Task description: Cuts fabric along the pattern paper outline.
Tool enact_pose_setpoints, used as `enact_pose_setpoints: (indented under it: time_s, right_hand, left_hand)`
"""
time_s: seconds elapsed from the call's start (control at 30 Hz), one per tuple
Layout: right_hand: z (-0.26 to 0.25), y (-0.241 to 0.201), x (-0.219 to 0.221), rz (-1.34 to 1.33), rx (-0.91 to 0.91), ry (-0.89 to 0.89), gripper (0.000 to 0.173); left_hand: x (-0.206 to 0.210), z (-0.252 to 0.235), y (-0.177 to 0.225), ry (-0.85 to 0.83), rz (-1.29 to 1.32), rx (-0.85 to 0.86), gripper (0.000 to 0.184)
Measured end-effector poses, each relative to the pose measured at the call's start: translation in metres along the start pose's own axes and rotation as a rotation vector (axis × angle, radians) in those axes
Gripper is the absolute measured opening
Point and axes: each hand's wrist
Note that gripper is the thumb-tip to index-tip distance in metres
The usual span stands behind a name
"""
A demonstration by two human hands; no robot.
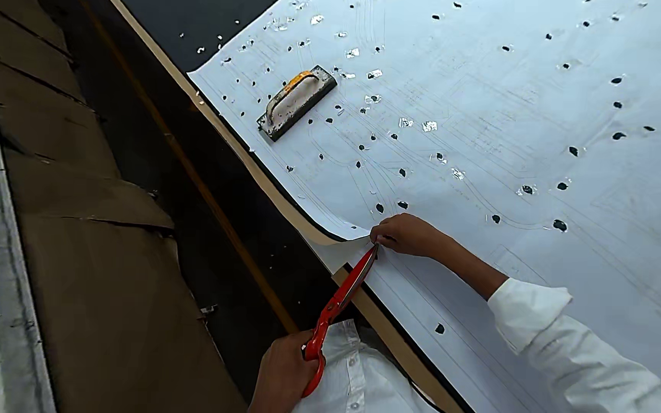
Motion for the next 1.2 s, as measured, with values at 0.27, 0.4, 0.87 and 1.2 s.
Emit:
enact_pose_setpoints:
  time_s: [0.27,0.4,0.87,1.2]
  right_hand:
    - [0.002,0.005,0.004,-0.011,-0.054,0.069,0.013]
    - [0.003,0.006,0.004,-0.012,-0.054,0.076,0.013]
    - [0.003,0.006,0.002,-0.007,-0.045,0.066,0.012]
    - [0.003,0.004,0.003,-0.024,-0.021,0.07,0.012]
  left_hand:
    - [-0.001,0.013,-0.004,0.102,-0.077,-0.022,0.02]
    - [0.003,0.008,-0.006,0.127,-0.073,0.006,0.02]
    - [-0.007,-0.007,-0.013,0.1,-0.097,0.047,0.016]
    - [-0.014,-0.018,-0.028,-0.013,-0.029,0.082,0.021]
Point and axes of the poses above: each hand's wrist, its own z-axis away from the middle knuckle, its own x-axis out of the palm, y = z × x, and after that the axes turned 13 degrees about -z, right-handed
